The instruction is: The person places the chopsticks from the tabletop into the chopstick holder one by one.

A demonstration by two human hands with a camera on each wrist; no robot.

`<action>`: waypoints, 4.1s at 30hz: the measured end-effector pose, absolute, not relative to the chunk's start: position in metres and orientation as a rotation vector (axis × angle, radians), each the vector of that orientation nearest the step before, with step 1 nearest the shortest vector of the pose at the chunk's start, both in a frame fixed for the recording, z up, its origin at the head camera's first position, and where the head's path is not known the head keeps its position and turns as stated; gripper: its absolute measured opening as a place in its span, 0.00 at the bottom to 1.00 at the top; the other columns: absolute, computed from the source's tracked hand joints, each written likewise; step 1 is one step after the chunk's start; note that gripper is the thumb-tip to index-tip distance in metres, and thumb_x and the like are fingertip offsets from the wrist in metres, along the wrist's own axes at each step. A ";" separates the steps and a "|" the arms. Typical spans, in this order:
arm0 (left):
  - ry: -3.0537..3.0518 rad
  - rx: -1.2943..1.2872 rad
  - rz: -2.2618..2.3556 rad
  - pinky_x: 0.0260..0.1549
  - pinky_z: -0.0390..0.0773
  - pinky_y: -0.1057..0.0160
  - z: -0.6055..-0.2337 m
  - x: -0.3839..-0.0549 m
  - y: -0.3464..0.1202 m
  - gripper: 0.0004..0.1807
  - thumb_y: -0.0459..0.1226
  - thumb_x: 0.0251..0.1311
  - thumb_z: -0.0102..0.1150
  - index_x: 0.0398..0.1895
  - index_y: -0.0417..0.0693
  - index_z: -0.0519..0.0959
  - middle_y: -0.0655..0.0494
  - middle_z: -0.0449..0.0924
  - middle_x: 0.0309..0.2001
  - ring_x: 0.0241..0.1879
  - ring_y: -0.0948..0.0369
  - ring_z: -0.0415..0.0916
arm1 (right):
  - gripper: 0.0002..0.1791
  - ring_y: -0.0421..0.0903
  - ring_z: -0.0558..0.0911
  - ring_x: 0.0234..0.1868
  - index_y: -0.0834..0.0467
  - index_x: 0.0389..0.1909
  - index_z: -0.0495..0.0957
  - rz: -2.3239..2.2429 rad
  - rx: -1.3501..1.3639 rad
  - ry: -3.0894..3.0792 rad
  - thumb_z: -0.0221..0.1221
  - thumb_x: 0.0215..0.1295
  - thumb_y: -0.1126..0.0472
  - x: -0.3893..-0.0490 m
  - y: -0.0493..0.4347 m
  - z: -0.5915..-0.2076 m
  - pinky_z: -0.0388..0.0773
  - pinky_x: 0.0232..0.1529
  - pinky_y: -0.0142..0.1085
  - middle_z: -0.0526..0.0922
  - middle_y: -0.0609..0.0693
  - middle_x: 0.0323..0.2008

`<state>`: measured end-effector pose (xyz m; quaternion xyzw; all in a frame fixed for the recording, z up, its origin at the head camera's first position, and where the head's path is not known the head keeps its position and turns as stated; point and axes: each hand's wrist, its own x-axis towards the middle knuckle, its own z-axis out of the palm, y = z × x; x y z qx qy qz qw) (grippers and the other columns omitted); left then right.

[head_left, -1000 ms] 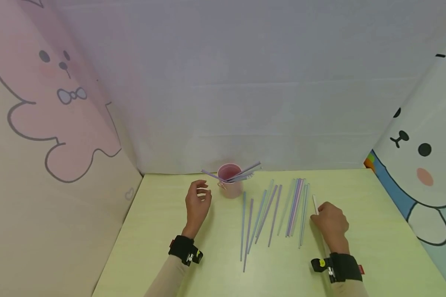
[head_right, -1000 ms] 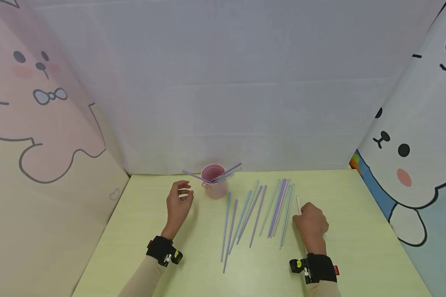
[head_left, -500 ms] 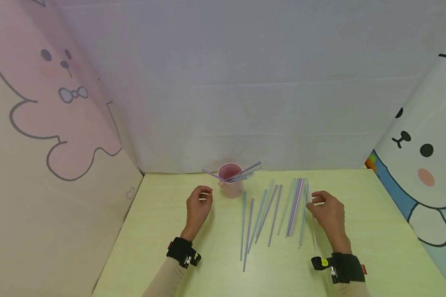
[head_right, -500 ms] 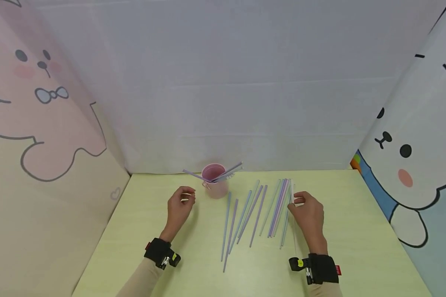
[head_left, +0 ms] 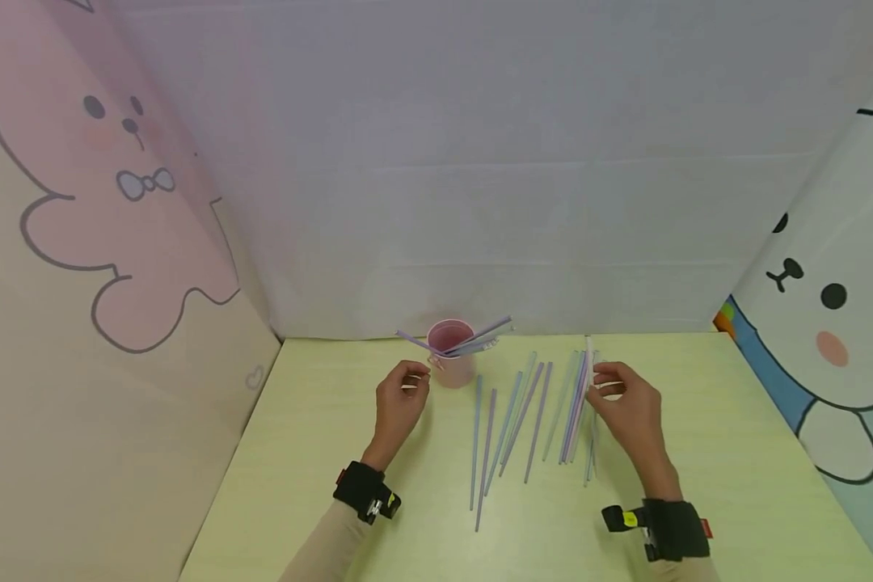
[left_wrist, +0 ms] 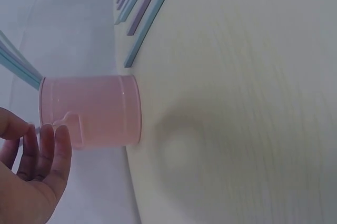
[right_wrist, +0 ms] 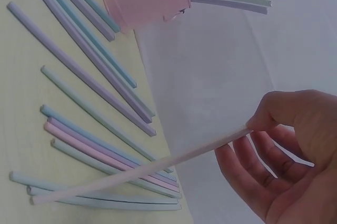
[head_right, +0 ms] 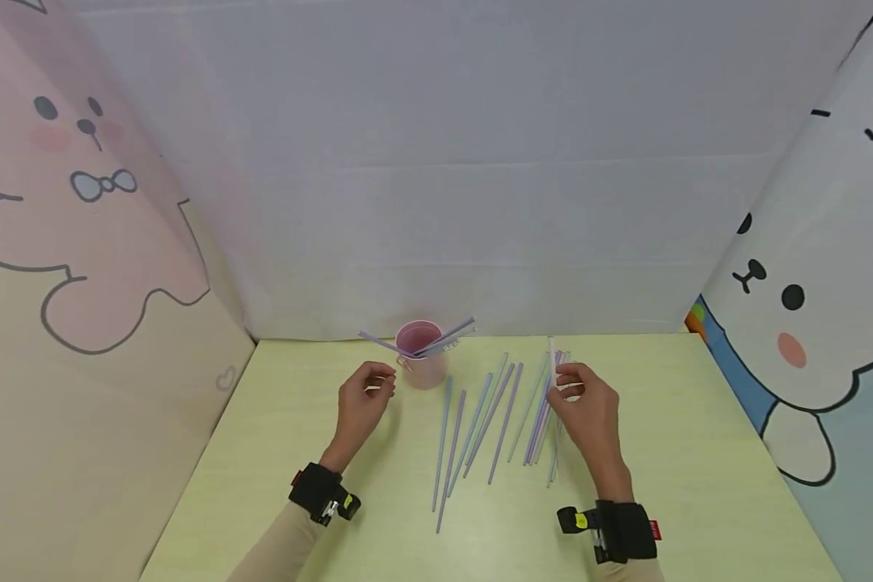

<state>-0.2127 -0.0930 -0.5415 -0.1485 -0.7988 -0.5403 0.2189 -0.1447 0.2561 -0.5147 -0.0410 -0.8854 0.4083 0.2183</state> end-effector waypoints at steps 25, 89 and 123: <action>-2.021 -0.700 -1.761 0.29 0.86 0.46 -0.466 -0.179 -0.048 0.09 0.16 0.55 0.60 0.39 0.26 0.77 0.32 0.81 0.36 0.32 0.42 0.81 | 0.16 0.46 0.82 0.35 0.58 0.48 0.80 1.333 0.319 -2.314 0.65 0.58 0.70 -0.134 0.180 -0.495 0.85 0.29 0.27 0.84 0.51 0.37; -1.802 -0.776 -1.862 0.34 0.86 0.57 -0.420 -0.183 -0.072 0.13 0.17 0.52 0.63 0.42 0.26 0.76 0.35 0.78 0.37 0.36 0.54 0.80 | 0.11 0.45 0.84 0.34 0.57 0.44 0.81 1.239 0.076 -2.390 0.65 0.60 0.68 -0.128 0.206 -0.528 0.85 0.27 0.31 0.86 0.50 0.36; -1.537 -0.598 -1.667 0.37 0.82 0.67 -0.383 -0.204 -0.096 0.13 0.13 0.51 0.60 0.41 0.18 0.72 0.32 0.73 0.35 0.36 0.54 0.78 | 0.17 0.50 0.77 0.23 0.66 0.49 0.77 0.766 -0.452 -2.711 0.61 0.59 0.63 -0.127 0.254 -0.584 0.70 0.12 0.38 0.80 0.58 0.34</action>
